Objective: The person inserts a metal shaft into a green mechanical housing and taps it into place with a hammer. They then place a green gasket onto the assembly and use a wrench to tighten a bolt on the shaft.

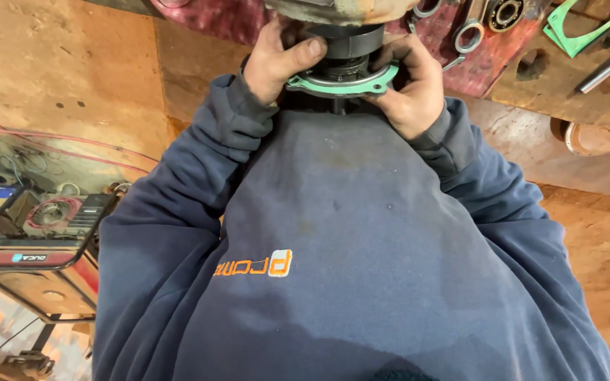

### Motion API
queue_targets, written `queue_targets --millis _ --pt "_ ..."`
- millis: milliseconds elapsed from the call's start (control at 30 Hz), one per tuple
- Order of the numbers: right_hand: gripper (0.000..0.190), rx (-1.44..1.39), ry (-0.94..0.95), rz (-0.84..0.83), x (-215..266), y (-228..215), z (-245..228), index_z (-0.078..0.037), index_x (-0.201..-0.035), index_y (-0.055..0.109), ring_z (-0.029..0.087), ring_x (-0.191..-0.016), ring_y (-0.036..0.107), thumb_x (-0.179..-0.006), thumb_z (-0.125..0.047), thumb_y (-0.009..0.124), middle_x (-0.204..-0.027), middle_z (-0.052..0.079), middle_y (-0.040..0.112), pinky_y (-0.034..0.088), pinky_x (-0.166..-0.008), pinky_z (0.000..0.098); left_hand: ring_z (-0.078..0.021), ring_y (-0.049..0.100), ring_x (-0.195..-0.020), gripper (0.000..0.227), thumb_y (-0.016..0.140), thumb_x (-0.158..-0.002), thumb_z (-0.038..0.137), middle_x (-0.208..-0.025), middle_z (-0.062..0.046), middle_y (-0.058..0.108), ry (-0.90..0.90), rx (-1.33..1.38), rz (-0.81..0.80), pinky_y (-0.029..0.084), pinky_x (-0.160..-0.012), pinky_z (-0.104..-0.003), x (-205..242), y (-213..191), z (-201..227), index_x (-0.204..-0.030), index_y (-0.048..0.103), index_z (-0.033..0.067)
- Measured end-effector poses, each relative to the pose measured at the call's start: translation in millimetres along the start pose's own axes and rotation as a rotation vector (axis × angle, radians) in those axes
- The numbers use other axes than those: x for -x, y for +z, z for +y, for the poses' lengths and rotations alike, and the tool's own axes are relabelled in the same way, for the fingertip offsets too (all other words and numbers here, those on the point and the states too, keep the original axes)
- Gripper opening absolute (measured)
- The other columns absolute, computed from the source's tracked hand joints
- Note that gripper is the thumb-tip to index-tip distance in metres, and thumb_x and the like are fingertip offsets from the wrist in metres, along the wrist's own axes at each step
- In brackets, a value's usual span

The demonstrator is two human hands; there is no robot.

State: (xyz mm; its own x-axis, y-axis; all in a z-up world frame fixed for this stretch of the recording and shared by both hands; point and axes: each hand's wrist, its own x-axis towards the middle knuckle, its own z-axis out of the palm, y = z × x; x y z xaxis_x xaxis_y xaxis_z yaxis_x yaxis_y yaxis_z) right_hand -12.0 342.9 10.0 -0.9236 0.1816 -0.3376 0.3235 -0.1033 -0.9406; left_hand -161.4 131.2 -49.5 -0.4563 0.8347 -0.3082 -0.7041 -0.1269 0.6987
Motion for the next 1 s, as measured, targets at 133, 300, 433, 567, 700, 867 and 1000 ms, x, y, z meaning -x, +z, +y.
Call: queue_targets --millis 133,300,433,567,700,867,1000 --pt "0.031 -0.019 -0.06 -0.025 -3 -3 -4 -0.002 -0.108 0.053 0.008 -0.1 0.059 -0.098 -0.002 0.083 -0.116 0.004 0.064 0.051 -0.093 0.0247 -0.0223 0.05 -0.141 0.071 0.074 -0.107 0.034 -0.15 -0.011 0.054 0.04 0.033 -0.003 0.037 -0.122 -0.037 11 0 2 -0.159 0.041 -0.0011" --pt "0.028 -0.079 -0.015 0.025 -1 -5 7 -0.001 -0.108 0.055 0.007 -0.096 0.059 -0.097 0.0 0.081 -0.106 0.004 0.065 0.051 -0.09 0.0233 -0.023 0.037 -0.152 0.085 0.068 -0.105 0.045 -0.16 -0.013 0.043 -0.027 0.008 -0.048 0.026 -0.13 -0.037 29 2 8 -0.166 0.029 0.0009" --pt "0.029 -0.134 0.077 0.039 2 -2 10 -0.001 -0.109 0.056 0.007 -0.094 0.059 -0.095 -0.001 0.082 -0.108 0.002 0.064 0.051 -0.088 0.0233 -0.0243 0.033 -0.157 0.091 0.072 -0.103 0.043 -0.165 -0.012 0.037 -0.059 0.028 -0.026 0.024 -0.133 -0.04 33 -1 1 -0.167 0.022 0.0011" --pt "0.031 -0.128 0.033 0.048 -4 2 4 -0.001 -0.109 0.055 0.008 -0.1 0.06 -0.098 0.0 0.084 -0.112 0.003 0.065 0.052 -0.093 0.0241 -0.0234 0.035 -0.153 0.087 0.072 -0.103 0.036 -0.163 -0.013 0.039 -0.056 0.018 0.014 0.025 -0.131 -0.038 28 8 15 -0.165 0.024 -0.0014" --pt "0.033 -0.16 -0.008 0.068 -6 1 15 0.0 -0.11 0.055 0.009 -0.102 0.06 -0.099 0.002 0.086 -0.109 0.003 0.063 0.052 -0.095 0.0252 -0.0233 0.042 -0.147 0.079 0.072 -0.102 0.027 -0.158 -0.014 0.046 -0.039 0.139 0.055 0.03 -0.125 -0.036 23 23 33 -0.161 0.028 -0.0032" --pt "0.039 -0.315 0.055 0.102 -15 11 -2 -0.004 -0.117 0.054 0.011 -0.106 0.065 -0.096 -0.005 0.087 -0.117 0.003 0.066 0.055 -0.099 0.0287 -0.0242 0.045 -0.144 0.081 0.074 -0.1 0.019 -0.153 -0.013 0.047 -0.019 0.298 0.116 0.034 -0.125 -0.038 21 30 34 -0.163 0.026 0.0004" --pt "0.049 -0.349 -0.026 0.095 -18 15 3 -0.003 -0.132 0.054 0.012 -0.118 0.063 -0.098 -0.012 0.088 -0.124 0.003 0.065 0.051 -0.11 0.0287 -0.024 0.049 -0.137 0.077 0.073 -0.102 0.013 -0.147 -0.013 0.049 -0.011 0.382 0.162 0.038 -0.121 -0.039 19 27 27 -0.161 0.026 0.0016"
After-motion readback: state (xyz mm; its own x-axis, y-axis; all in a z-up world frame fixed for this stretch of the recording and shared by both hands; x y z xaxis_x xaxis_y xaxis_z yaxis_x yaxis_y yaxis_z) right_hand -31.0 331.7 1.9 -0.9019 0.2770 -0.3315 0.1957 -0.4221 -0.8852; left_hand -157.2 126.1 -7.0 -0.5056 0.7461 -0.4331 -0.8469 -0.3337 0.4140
